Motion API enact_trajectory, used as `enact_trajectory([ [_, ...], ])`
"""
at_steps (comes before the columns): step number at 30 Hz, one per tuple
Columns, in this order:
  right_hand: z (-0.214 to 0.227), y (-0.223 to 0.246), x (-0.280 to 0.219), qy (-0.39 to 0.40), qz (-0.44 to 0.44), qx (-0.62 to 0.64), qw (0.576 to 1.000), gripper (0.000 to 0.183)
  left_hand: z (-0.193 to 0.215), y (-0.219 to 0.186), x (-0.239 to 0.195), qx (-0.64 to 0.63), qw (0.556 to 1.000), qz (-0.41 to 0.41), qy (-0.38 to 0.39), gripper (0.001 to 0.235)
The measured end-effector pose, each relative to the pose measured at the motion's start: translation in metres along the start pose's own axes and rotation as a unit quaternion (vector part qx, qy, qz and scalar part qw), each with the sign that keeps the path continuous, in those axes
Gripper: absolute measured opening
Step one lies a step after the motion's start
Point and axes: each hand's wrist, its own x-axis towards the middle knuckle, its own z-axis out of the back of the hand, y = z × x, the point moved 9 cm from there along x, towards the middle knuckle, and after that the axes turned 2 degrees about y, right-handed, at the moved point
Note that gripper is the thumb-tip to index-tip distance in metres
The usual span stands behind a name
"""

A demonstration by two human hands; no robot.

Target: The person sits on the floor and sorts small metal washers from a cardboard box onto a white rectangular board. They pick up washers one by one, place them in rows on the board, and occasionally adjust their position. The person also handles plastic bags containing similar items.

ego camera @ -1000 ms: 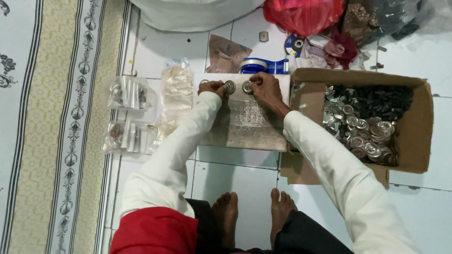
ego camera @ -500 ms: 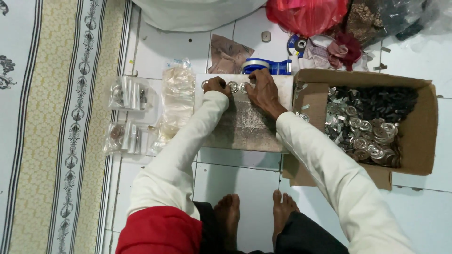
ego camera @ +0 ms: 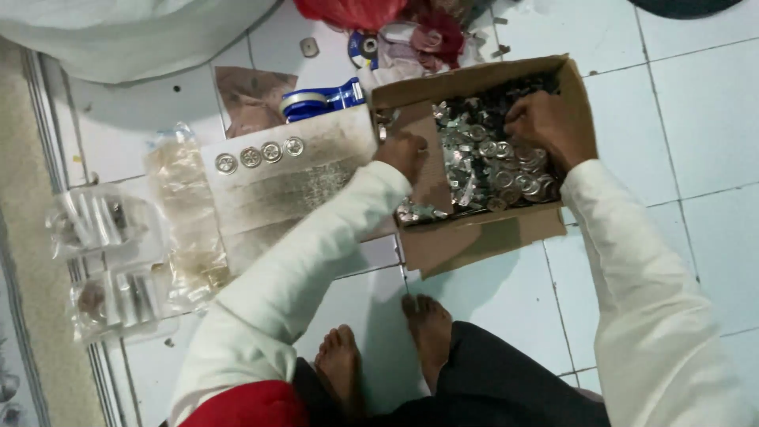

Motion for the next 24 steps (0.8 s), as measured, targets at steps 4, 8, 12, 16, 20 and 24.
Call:
enact_trajectory([
  [4, -0.047, -0.088, -0.008, 0.029, -0.045, -0.050, 0.997, 0.028, -0.103, -0.097, 0.009, 0.018, 0.999, -0.041, 0.006, 0.018],
  [8, -0.060, -0.058, -0.036, 0.053, 0.054, -0.064, 0.995, 0.037, -0.169, -0.165, 0.009, 0.043, 0.977, -0.120, 0.171, 0.035],
  [12, -0.091, -0.081, -0.035, 0.050, 0.136, -0.214, 0.966, 0.032, -0.214, -0.185, 0.021, 0.074, 0.971, -0.185, 0.132, 0.029],
  [16, -0.081, -0.079, -0.043, 0.029, 0.173, -0.147, 0.973, 0.035, -0.230, -0.182, 0.033, 0.131, 0.951, -0.210, 0.184, 0.026],
  [20, -0.093, -0.111, -0.032, -0.009, 0.168, -0.137, 0.976, 0.034, -0.229, -0.174, 0.026, 0.117, 0.955, -0.199, 0.189, 0.024],
  [24, -0.093, -0.152, -0.022, 0.006, 0.089, 0.001, 0.996, 0.030, -0.180, -0.177, 0.026, 0.042, 0.979, -0.124, 0.156, 0.022],
])
